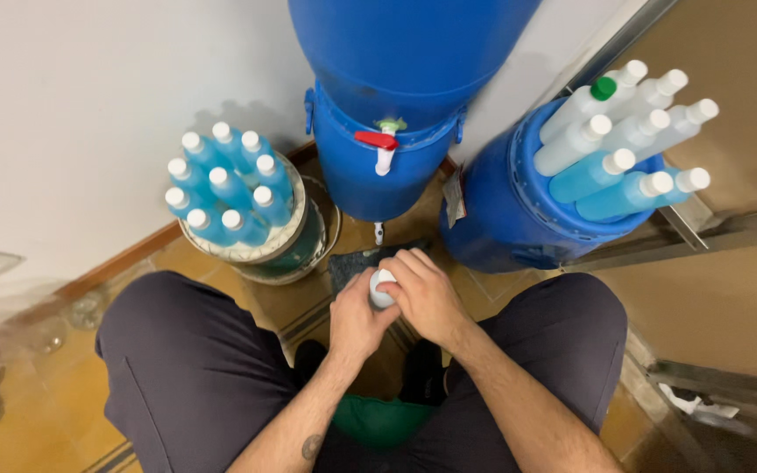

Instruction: The person sits on the floor and repeatedly fills small plastic bottles with liquid from a large blue barrel using a spigot. After filling each bottle, they screw on the cap and place it into a bucket.

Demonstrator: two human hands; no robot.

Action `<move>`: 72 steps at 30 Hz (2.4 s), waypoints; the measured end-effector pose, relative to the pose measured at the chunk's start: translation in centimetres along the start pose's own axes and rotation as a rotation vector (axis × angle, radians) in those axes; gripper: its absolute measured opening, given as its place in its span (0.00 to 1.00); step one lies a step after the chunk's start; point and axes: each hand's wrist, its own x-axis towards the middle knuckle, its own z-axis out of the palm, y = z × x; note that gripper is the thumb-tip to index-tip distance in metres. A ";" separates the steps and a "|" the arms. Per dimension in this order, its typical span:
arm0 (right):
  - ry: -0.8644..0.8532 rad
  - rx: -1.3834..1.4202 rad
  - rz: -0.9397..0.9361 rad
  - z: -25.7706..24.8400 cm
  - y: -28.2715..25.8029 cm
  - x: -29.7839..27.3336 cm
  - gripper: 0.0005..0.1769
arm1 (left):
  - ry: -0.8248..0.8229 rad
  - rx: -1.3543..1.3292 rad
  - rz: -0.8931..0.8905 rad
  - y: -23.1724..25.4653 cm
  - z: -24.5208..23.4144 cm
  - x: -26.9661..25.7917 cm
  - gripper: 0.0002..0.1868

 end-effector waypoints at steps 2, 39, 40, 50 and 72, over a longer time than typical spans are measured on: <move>-0.043 0.000 -0.010 -1.1 -0.5 0.4 0.17 | 0.007 0.028 -0.008 0.8 -0.4 0.1 0.31; 0.073 0.520 0.137 -1.4 -4.6 3.7 0.17 | -0.105 -0.101 0.024 1.9 0.4 -1.3 0.32; 0.056 0.539 0.123 -1.8 -4.6 4.2 0.13 | -0.136 -0.106 0.022 1.7 0.6 -1.4 0.33; 0.271 0.424 0.487 -3.7 0.6 10.4 0.11 | -0.207 0.149 0.088 10.4 -10.0 3.8 0.33; 0.374 0.487 1.093 1.3 2.7 21.8 0.39 | 0.054 -0.123 0.091 6.4 -3.0 15.3 0.32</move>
